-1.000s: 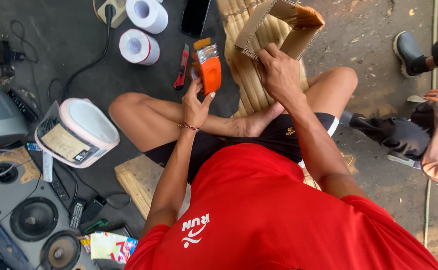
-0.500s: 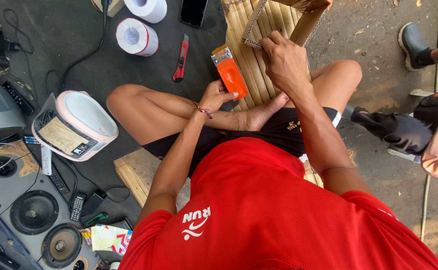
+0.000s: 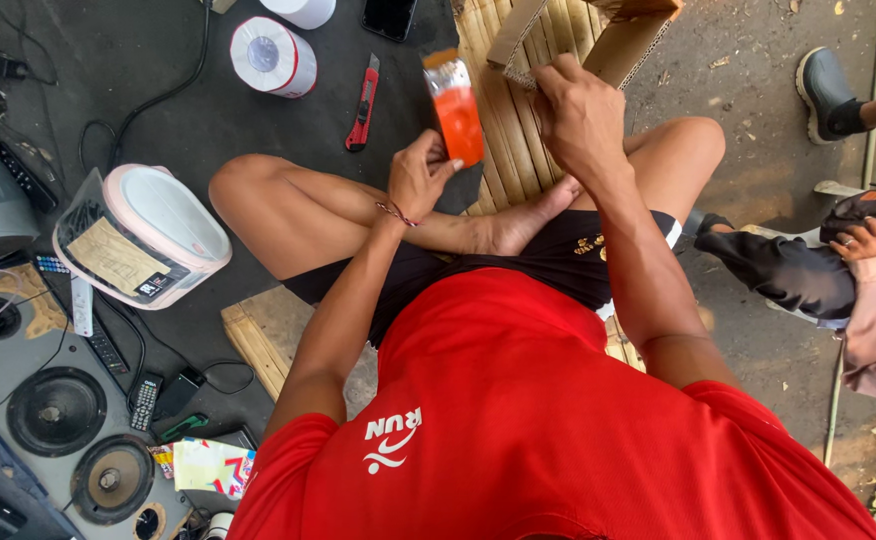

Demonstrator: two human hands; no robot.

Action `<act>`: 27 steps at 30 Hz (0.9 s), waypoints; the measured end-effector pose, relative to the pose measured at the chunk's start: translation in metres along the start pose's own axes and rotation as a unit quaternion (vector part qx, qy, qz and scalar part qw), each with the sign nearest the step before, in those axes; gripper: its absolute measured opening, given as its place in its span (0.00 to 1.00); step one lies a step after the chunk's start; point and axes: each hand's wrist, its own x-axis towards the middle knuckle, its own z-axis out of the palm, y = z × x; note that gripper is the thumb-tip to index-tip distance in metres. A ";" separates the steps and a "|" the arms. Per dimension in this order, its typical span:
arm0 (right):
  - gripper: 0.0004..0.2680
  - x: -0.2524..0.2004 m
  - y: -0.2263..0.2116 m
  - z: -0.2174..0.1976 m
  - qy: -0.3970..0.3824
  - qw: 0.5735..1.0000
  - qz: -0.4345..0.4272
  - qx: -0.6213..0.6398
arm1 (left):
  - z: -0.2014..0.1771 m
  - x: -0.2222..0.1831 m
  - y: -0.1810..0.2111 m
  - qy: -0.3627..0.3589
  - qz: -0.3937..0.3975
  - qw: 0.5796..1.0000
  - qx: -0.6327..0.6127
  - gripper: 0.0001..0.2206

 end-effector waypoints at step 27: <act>0.06 -0.013 -0.002 0.008 -0.017 0.999 -0.028 -0.012 | 0.004 -0.058 0.033 -0.059 -0.027 0.972 0.224 0.20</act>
